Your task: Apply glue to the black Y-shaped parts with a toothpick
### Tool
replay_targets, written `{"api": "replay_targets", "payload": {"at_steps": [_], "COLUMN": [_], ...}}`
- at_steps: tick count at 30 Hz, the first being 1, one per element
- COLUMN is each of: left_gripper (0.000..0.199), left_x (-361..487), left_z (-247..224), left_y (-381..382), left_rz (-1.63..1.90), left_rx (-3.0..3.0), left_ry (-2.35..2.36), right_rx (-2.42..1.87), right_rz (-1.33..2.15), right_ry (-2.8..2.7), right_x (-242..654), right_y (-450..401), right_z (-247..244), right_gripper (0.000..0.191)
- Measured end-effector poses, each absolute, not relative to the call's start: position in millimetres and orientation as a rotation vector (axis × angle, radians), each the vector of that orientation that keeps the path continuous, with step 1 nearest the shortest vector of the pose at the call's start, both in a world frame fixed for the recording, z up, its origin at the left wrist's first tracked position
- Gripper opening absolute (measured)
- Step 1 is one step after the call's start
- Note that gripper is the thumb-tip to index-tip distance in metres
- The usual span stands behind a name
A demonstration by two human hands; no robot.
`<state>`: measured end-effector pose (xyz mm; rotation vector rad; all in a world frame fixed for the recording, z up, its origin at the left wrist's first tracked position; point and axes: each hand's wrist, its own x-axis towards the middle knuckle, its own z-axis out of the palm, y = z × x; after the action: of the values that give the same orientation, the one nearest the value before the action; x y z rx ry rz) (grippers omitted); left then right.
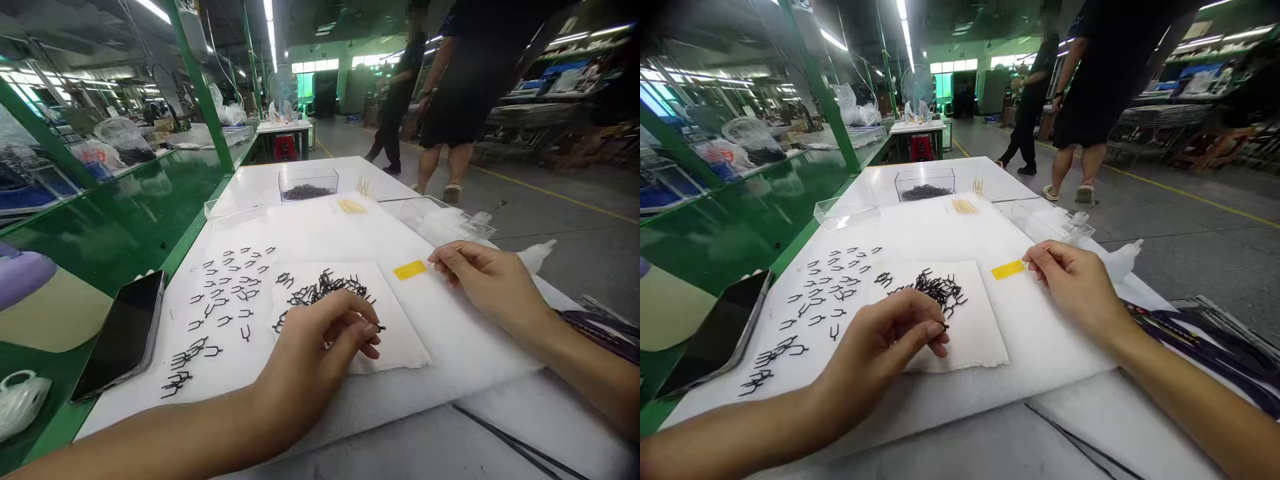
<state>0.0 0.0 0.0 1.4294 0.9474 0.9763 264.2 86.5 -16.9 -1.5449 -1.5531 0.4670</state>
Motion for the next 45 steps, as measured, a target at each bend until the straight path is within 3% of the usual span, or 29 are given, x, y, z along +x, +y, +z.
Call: {"api": "replay_targets", "payload": {"at_steps": [18,36,45], "left_gripper": [0.006,0.002,0.005], "left_x": [4.0,9.4,8.0], "left_z": [1.4,-5.5,-4.5], "left_y": [4.6,9.2,9.2], "left_rz": [0.931,0.949,0.945], "left_rx": [1.227,1.172,1.148], "left_ry": [0.967,0.974,0.971], "right_rx": [-1.453,-1.442,-1.446], "right_rz": [0.442,0.597,0.609], "right_ry": [-1.449,-1.343,-1.324], "right_x": [254.9,266.4,263.7], "right_y": [75.0,88.1,89.4], "right_z": [-4.6,-21.3,-20.7], "right_gripper": [0.042,0.068,0.070]}}
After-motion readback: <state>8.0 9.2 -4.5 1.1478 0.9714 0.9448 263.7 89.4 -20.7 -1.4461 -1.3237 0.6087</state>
